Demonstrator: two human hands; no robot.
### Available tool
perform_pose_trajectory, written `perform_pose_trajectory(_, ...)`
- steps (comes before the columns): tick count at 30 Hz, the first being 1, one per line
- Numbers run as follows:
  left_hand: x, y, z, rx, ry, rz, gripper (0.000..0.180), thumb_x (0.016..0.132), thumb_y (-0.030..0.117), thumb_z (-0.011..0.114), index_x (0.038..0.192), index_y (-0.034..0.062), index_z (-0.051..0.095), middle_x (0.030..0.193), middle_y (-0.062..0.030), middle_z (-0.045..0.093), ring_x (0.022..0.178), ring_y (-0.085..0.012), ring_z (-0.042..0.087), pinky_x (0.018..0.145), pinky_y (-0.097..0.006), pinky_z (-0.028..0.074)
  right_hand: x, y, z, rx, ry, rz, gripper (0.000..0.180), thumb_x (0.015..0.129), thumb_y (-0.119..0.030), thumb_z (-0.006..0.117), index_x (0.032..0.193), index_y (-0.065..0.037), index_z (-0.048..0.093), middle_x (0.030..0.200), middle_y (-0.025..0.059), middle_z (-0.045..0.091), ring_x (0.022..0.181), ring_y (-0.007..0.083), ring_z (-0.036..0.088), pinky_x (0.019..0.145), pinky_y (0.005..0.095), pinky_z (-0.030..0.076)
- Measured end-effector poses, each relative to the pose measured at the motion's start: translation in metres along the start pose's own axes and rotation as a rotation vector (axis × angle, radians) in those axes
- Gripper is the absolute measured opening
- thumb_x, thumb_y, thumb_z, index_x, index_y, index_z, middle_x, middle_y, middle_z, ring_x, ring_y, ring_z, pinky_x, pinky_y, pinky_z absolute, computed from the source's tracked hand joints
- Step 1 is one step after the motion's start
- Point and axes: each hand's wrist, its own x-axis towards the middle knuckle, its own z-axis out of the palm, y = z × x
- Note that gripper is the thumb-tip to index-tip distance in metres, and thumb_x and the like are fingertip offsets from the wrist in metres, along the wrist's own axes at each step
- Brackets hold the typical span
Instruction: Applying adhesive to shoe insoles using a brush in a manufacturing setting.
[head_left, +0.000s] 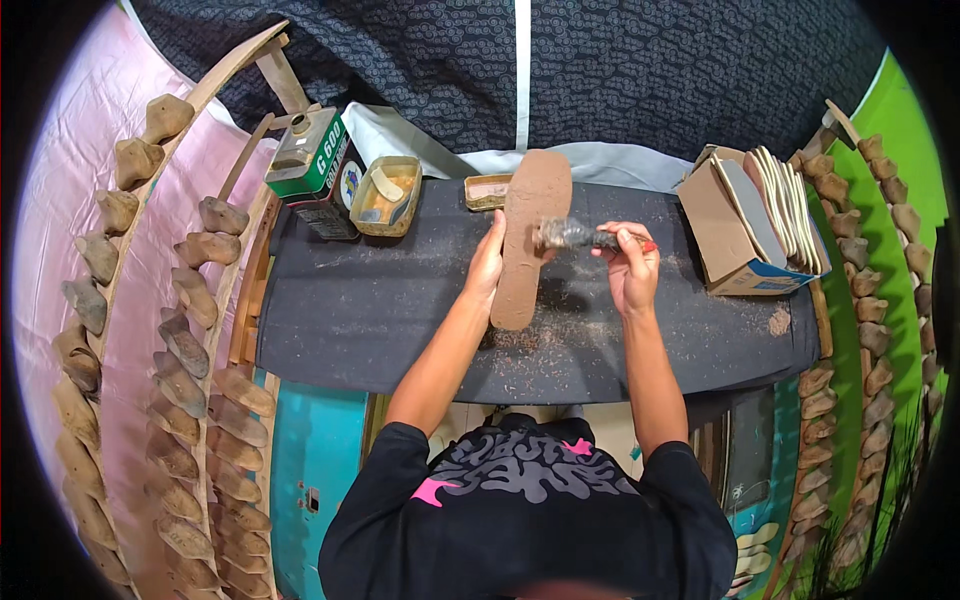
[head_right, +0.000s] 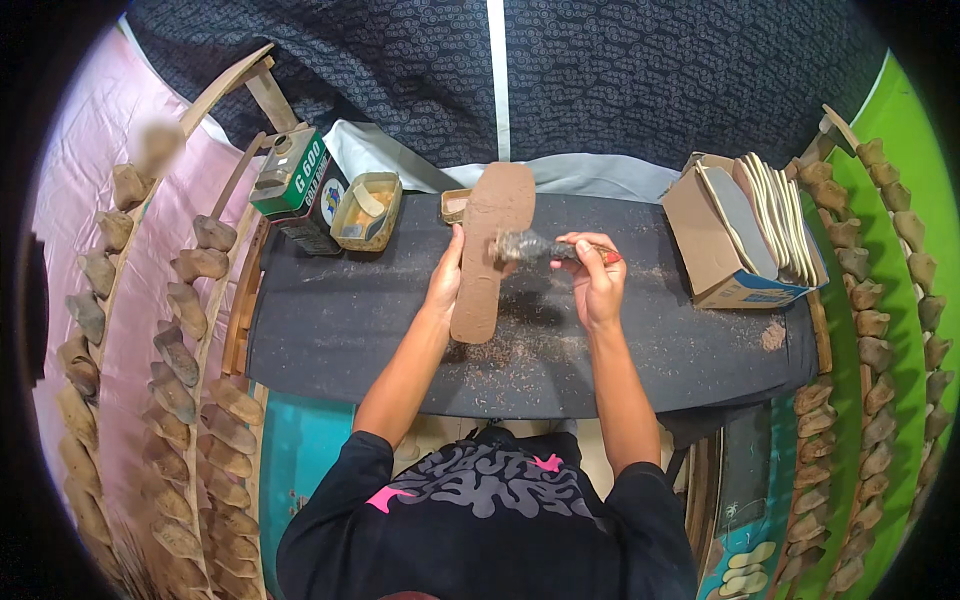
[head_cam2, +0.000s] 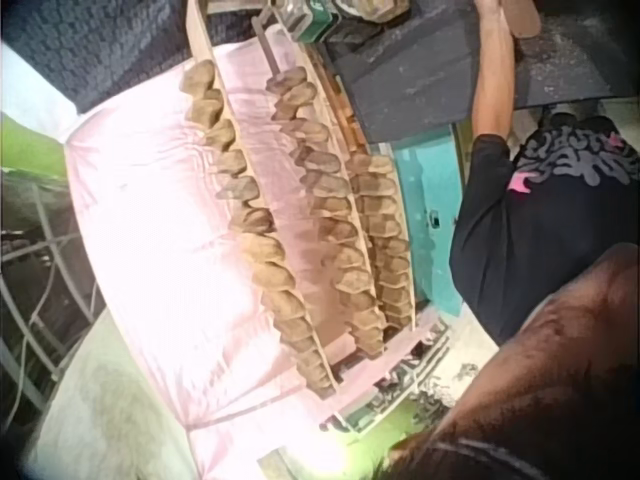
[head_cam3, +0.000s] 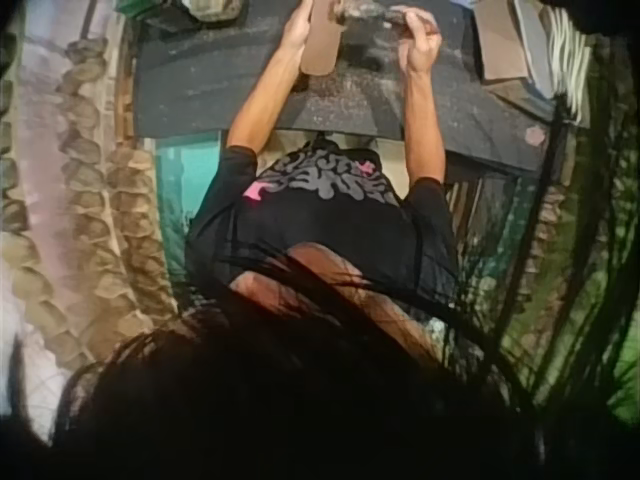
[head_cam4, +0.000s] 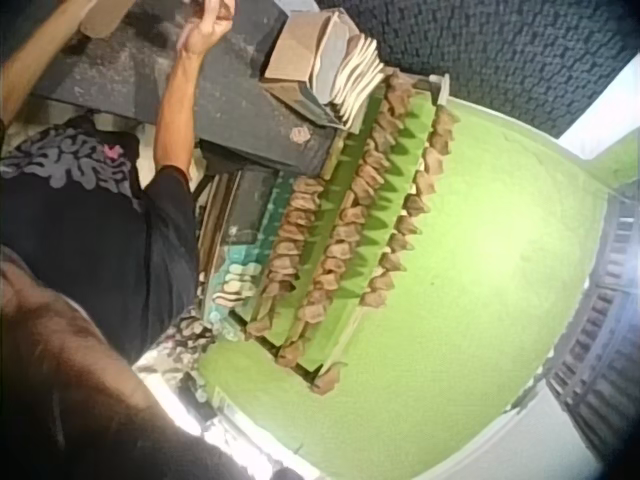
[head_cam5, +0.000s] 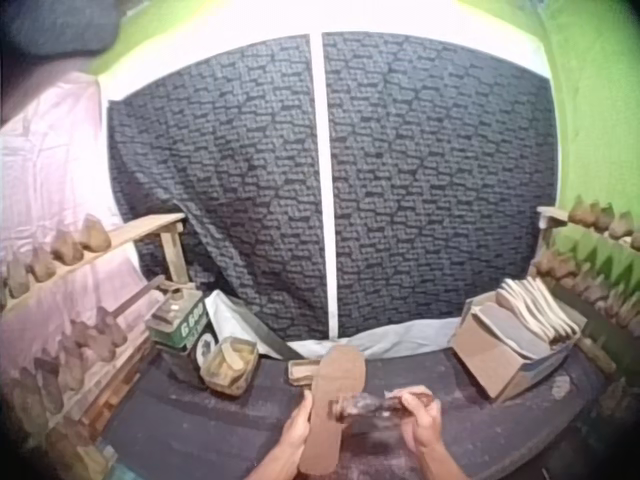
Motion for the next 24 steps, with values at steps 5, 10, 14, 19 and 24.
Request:
perform_pose_trajectory(5, 0.001, 0.0, -0.001, 0.05, -0.101, -0.024, 0.059, 0.097, 0.05, 0.031, 0.131, 0.0037, 0.042, 0.119, -0.0164, 0.057, 0.101, -0.0256, 0.061, 0.086, -0.037, 0.053, -0.014, 0.008, -0.001, -0.042, -0.126, 0.178, 0.01, 0.088, -0.004, 0.053, 0.089, 0.003, 0.06, 0.091, 0.0174, 0.063, 0.079, 0.0212, 0.062, 0.063, 0.0331, 0.055)
perform_pose_trajectory(10, -0.001, 0.005, -0.001, 0.025, -0.097, -0.081, 0.061, 0.096, 0.05, 0.031, 0.132, 0.0023, 0.04, 0.116, -0.0234, 0.056, 0.094, -0.025, 0.064, 0.079, -0.034, 0.056, -0.007, -0.008, -0.011, -0.04, -0.176, 0.138, 0.01, 0.088, -0.006, 0.053, 0.087, 0.002, 0.059, 0.09, 0.016, 0.063, 0.079, 0.0207, 0.063, 0.06, 0.0307, 0.055)
perform_pose_trajectory(14, 0.004, -0.002, -0.006, 0.058, -0.036, -0.008, 0.062, 0.096, 0.051, 0.031, 0.133, 0.0016, 0.039, 0.115, -0.0268, 0.056, 0.091, -0.025, 0.065, 0.079, -0.035, 0.056, -0.007, -0.005, -0.004, -0.059, -0.001, 0.048, 0.009, 0.088, -0.007, 0.053, 0.088, 0.001, 0.059, 0.088, 0.0161, 0.062, 0.081, 0.0206, 0.062, 0.062, 0.0326, 0.055)
perform_pose_trajectory(19, 0.001, 0.004, 0.01, -0.104, -0.055, -0.073, 0.058, 0.097, 0.047, 0.035, 0.127, -0.0015, 0.044, 0.114, -0.0209, 0.058, 0.094, -0.0255, 0.064, 0.077, -0.033, 0.056, -0.029, 0.004, -0.012, -0.072, -0.279, 0.28, 0.008, 0.084, -0.004, 0.055, 0.084, 0.004, 0.059, 0.087, 0.0184, 0.062, 0.076, 0.0235, 0.062, 0.06, 0.0335, 0.055)
perform_pose_trajectory(24, 0.002, 0.0, 0.0, -0.023, -0.109, -0.083, 0.059, 0.097, 0.048, 0.033, 0.13, 0.0, 0.042, 0.117, -0.0211, 0.056, 0.097, -0.0254, 0.063, 0.079, -0.032, 0.056, -0.01, -0.002, -0.002, -0.017, -0.017, 0.042, 0.01, 0.086, -0.005, 0.054, 0.088, 0.003, 0.058, 0.087, 0.0174, 0.062, 0.072, 0.0225, 0.061, 0.058, 0.0335, 0.053)
